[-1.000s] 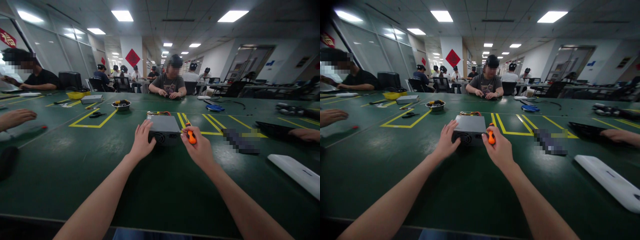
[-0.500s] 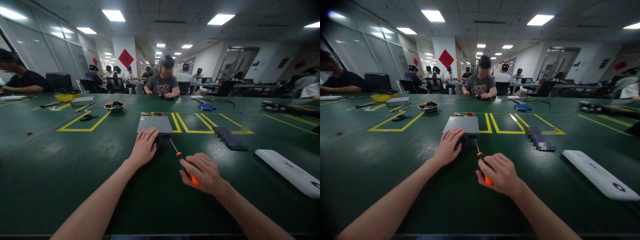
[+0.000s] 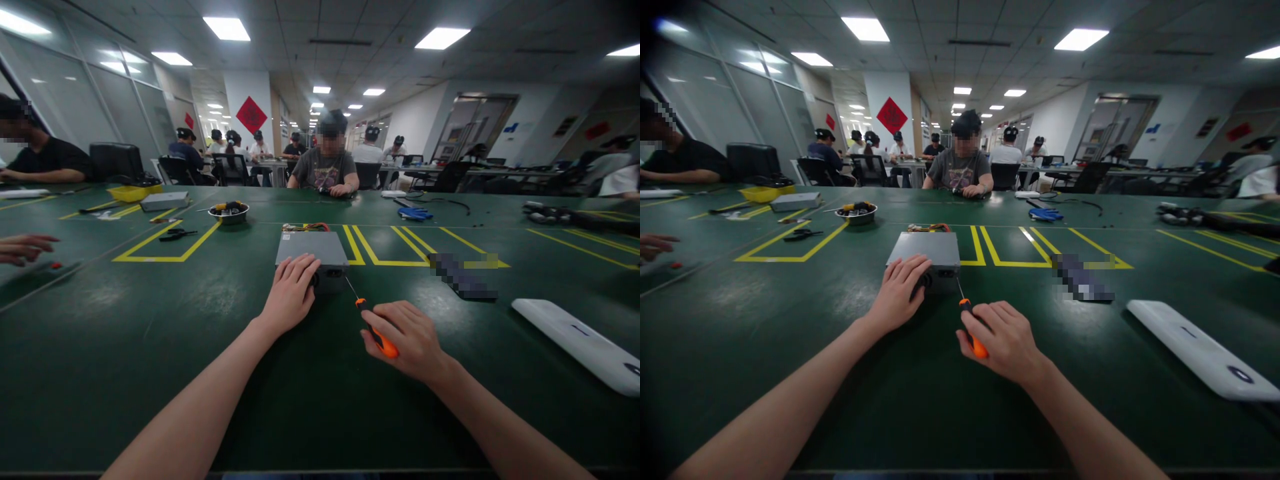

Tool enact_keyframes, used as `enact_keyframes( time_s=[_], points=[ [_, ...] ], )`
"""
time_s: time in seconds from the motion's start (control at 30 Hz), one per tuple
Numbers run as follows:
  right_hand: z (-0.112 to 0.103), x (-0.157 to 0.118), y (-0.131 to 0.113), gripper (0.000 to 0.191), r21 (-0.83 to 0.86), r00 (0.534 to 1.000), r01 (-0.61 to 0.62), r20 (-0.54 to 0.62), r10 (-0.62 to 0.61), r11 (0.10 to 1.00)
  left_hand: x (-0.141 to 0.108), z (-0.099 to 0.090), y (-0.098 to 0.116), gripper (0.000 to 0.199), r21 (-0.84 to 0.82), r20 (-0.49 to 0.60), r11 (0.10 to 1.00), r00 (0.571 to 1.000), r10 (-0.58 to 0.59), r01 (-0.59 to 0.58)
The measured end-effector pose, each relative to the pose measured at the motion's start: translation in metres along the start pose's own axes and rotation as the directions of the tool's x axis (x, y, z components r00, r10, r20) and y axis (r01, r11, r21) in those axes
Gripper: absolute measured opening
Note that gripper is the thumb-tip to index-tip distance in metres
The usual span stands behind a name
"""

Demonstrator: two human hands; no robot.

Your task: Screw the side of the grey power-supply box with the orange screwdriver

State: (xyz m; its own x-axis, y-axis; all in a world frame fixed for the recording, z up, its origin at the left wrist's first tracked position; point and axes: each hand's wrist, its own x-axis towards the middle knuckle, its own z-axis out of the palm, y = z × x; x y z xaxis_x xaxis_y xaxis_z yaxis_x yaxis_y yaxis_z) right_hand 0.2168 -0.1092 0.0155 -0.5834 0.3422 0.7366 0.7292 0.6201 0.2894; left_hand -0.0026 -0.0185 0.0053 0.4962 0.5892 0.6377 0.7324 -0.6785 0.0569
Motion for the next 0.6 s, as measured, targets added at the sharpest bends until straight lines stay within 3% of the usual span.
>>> enact_keyframes(
  time_s=[0.6],
  points=[
    [0.0013, -0.0011, 0.0006, 0.014, -0.027, 1.000, -0.008, 0.023, 0.008, 1.000, 0.0000, 0.0005, 0.0001, 0.049, 0.004, 0.009, 1.000, 1.000, 0.004, -0.004]
  ],
)
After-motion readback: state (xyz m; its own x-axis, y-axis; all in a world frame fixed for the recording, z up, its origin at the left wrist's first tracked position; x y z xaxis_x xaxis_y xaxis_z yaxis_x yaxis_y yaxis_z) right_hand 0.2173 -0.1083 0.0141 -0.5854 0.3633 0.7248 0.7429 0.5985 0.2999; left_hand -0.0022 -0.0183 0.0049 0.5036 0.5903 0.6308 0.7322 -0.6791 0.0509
